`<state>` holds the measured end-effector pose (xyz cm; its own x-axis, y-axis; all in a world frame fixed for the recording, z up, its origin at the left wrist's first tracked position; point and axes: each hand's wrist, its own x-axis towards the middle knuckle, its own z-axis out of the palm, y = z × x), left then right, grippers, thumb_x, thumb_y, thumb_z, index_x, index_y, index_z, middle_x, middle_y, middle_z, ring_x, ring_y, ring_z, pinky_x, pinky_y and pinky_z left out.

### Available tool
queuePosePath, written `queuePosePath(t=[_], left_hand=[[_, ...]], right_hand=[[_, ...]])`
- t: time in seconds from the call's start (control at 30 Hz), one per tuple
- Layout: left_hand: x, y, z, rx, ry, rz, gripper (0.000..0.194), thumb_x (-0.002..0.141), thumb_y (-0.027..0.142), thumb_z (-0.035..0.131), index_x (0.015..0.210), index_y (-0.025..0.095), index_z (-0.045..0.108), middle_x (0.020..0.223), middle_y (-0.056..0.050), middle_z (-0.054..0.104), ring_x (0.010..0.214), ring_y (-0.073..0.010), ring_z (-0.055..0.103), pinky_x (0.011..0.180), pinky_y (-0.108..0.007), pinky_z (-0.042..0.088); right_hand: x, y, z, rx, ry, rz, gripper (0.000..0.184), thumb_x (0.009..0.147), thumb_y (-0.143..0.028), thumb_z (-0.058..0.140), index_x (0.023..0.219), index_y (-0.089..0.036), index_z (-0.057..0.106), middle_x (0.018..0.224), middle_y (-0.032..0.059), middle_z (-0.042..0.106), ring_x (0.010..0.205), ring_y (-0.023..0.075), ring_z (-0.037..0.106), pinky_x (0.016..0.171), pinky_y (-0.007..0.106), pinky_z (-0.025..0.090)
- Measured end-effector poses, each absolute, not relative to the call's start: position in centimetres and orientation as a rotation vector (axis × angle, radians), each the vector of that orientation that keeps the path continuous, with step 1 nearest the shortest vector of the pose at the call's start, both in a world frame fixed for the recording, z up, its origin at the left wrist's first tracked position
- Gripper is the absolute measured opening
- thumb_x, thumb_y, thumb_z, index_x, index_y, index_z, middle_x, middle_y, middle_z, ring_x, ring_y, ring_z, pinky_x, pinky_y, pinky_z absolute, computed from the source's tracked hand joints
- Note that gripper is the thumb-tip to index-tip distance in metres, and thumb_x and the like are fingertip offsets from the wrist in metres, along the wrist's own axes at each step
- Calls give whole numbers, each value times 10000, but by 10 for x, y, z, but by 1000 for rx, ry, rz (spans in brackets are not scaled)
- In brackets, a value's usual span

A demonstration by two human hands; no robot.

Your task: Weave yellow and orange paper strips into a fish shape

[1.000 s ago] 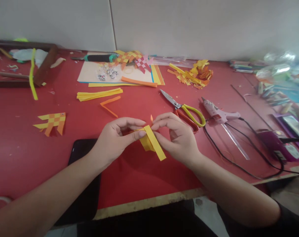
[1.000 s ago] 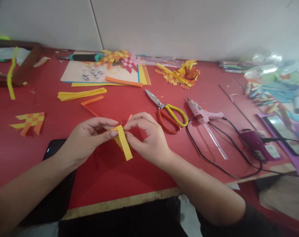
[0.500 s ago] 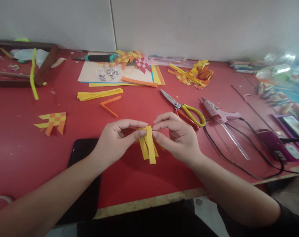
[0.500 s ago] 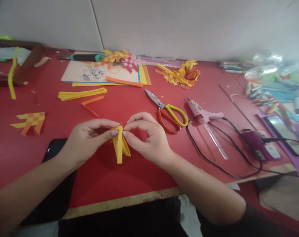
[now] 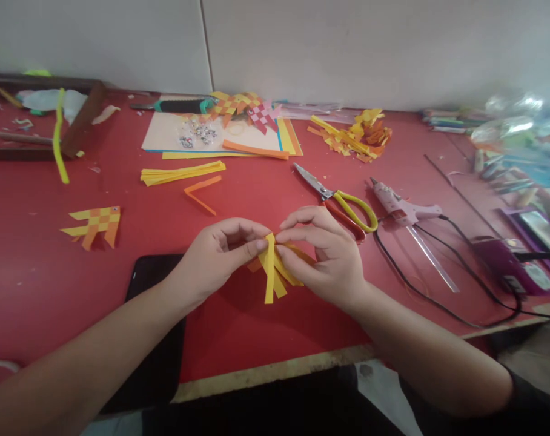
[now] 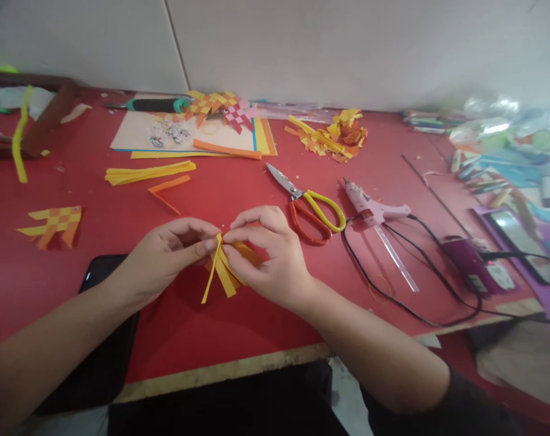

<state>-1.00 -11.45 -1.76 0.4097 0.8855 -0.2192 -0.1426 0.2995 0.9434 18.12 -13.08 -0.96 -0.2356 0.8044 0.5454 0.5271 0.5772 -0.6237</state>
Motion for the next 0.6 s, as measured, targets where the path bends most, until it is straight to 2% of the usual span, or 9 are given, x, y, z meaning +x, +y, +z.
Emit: queuePosePath(t=[0.27, 0.37, 0.53, 0.6], left_hand=[[-11, -115, -18, 1034, 902, 776, 153, 803, 295, 770, 884, 194, 687, 873, 9, 716, 813, -98, 664, 788, -200, 532], [-11, -115, -19, 1099, 883, 814, 119, 822, 277, 751, 851, 197, 668, 838, 26, 689, 791, -82, 645, 764, -170, 514], [-11, -115, -17, 1189, 873, 863, 75, 831, 240, 736, 827, 206, 669, 826, 32, 658, 768, -78, 608, 754, -168, 492], [-11, -115, -17, 1201, 866, 883, 67, 828, 232, 737, 826, 211, 674, 848, 27, 660, 795, -86, 608, 772, -177, 488]], right_hand=[[179, -131, -9, -992, -1967, 223, 151, 806, -95, 644, 889, -221, 646, 888, 44, 650, 840, 184, 611, 796, 394, 515], [178, -133, -12, -1009, -1906, 278, 252, 781, -100, 653, 984, -236, 590, 909, 30, 644, 879, 193, 612, 814, 396, 514], [178, -136, -17, -1092, -1667, 395, 499, 733, -167, 726, 1174, -241, 502, 1096, 77, 588, 1020, 237, 587, 884, 433, 487], [178, -137, -17, -1096, -1620, 508, 542, 729, -167, 738, 1198, -245, 478, 1064, 68, 594, 993, 231, 598, 884, 437, 485]])
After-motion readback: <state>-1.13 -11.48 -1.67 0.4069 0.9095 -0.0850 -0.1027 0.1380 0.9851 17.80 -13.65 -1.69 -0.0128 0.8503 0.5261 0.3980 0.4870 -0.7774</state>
